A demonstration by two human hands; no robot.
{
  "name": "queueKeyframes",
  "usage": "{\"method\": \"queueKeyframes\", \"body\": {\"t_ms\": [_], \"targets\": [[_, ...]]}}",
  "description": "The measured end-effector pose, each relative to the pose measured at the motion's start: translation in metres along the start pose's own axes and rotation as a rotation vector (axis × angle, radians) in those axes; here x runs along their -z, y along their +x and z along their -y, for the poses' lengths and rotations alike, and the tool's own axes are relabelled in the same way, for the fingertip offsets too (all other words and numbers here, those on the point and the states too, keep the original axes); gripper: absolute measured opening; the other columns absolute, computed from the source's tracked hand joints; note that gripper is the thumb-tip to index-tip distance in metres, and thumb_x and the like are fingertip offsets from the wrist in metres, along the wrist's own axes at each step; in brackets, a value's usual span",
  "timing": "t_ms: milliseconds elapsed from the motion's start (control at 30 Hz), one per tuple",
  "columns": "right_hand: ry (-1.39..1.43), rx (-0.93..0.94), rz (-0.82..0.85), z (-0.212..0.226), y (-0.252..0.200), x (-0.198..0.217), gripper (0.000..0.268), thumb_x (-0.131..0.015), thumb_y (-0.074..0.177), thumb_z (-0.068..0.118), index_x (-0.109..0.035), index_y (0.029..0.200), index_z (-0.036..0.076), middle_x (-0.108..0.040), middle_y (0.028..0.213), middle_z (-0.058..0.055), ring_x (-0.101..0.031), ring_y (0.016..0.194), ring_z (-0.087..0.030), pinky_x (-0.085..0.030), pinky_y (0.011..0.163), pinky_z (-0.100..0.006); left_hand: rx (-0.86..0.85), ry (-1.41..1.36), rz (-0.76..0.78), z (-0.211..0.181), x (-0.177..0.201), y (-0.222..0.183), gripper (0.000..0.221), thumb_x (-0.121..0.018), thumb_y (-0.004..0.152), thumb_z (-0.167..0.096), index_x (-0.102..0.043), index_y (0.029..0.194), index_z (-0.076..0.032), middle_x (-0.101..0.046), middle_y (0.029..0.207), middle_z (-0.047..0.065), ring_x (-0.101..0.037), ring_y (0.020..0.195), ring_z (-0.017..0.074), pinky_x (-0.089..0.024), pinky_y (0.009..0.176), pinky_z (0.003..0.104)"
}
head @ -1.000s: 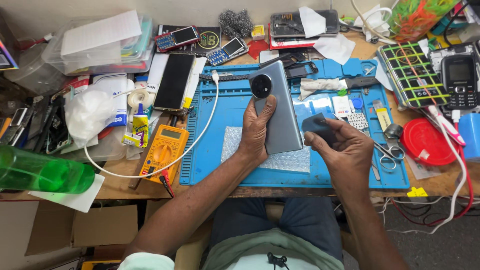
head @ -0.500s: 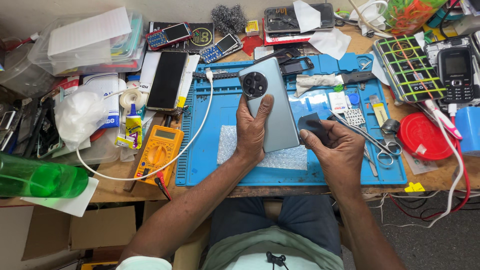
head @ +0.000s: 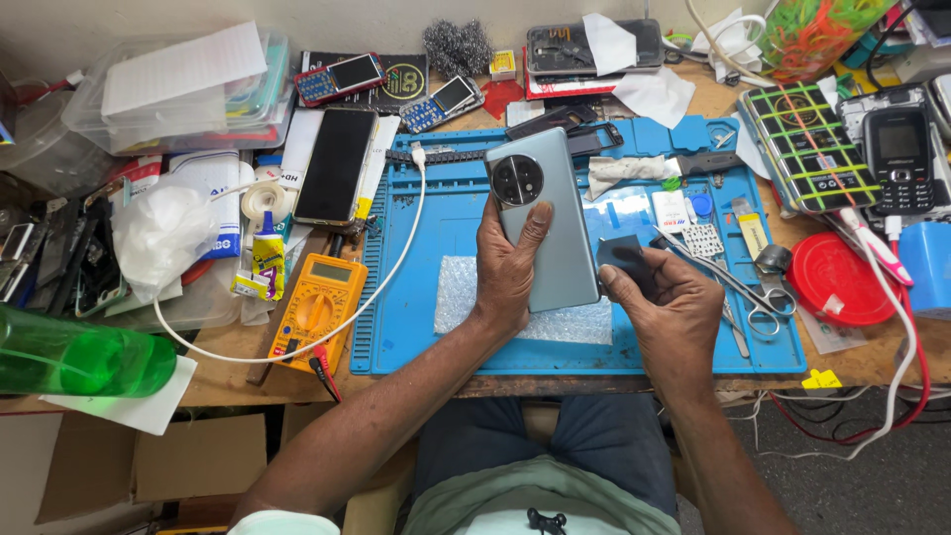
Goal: The person connects a smartphone to a power source and then uses a plastic pry tool to remove the back cover. They proceed to use a screwdriver and tweezers to unscrew and detach internal components, including the battery connector, exposing the motherboard and camera module.
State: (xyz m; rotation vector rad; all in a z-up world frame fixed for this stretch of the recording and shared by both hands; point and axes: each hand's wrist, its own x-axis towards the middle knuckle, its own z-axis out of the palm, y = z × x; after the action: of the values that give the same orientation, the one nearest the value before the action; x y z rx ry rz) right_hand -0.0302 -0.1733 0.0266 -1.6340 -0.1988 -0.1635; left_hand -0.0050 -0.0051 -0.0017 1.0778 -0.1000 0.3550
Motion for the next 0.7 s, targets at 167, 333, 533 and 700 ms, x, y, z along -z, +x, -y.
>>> {"method": "queueKeyframes", "body": {"t_ms": [167,333,533,700], "targets": [[-0.139,0.026,-0.008,0.0008,-0.003,-0.0011,0.025,-0.078,0.09,0.006,-0.074,0.114,-0.001,-0.078,0.094,-0.009,-0.074,0.082,-0.01,-0.06,0.07,-0.022,0.011,0.01,-0.01,0.0009,0.0011,-0.0012,0.045,-0.067,0.1,-0.036,-0.051,0.132,-0.008,-0.066,0.103,0.006,-0.071,0.088,0.0102,-0.066,0.073,0.026],[-0.241,0.13,-0.018,0.0018,-0.0052,-0.0039,0.026,-0.079,0.09,0.006,-0.074,0.115,-0.001,-0.078,0.097,-0.009,-0.075,0.086,-0.011,-0.061,0.073,-0.023,-0.05,0.089,-0.002,0.0035,0.0026,-0.0017,0.046,-0.067,0.101,-0.037,-0.051,0.134,-0.008,-0.067,0.105,0.006,-0.071,0.092,0.0099,-0.066,0.077,0.026],[-0.105,0.026,0.016,0.0026,-0.0023,-0.0007,0.026,-0.079,0.089,0.005,-0.074,0.113,-0.002,-0.078,0.095,-0.009,-0.074,0.084,-0.011,-0.062,0.074,-0.023,-0.011,0.069,0.022,0.0031,0.0017,-0.0013,0.046,-0.066,0.101,-0.037,-0.05,0.135,-0.01,-0.066,0.105,0.005,-0.07,0.09,0.0094,-0.065,0.073,0.025],[0.059,-0.034,0.038,-0.0022,0.0018,0.0017,0.025,-0.078,0.087,0.002,-0.073,0.111,-0.004,-0.078,0.094,-0.011,-0.075,0.083,-0.012,-0.064,0.076,-0.025,-0.003,0.105,0.08,0.0021,0.003,-0.0034,0.046,-0.065,0.1,-0.038,-0.051,0.134,-0.01,-0.067,0.101,0.005,-0.072,0.085,0.01,-0.066,0.071,0.025]]}}
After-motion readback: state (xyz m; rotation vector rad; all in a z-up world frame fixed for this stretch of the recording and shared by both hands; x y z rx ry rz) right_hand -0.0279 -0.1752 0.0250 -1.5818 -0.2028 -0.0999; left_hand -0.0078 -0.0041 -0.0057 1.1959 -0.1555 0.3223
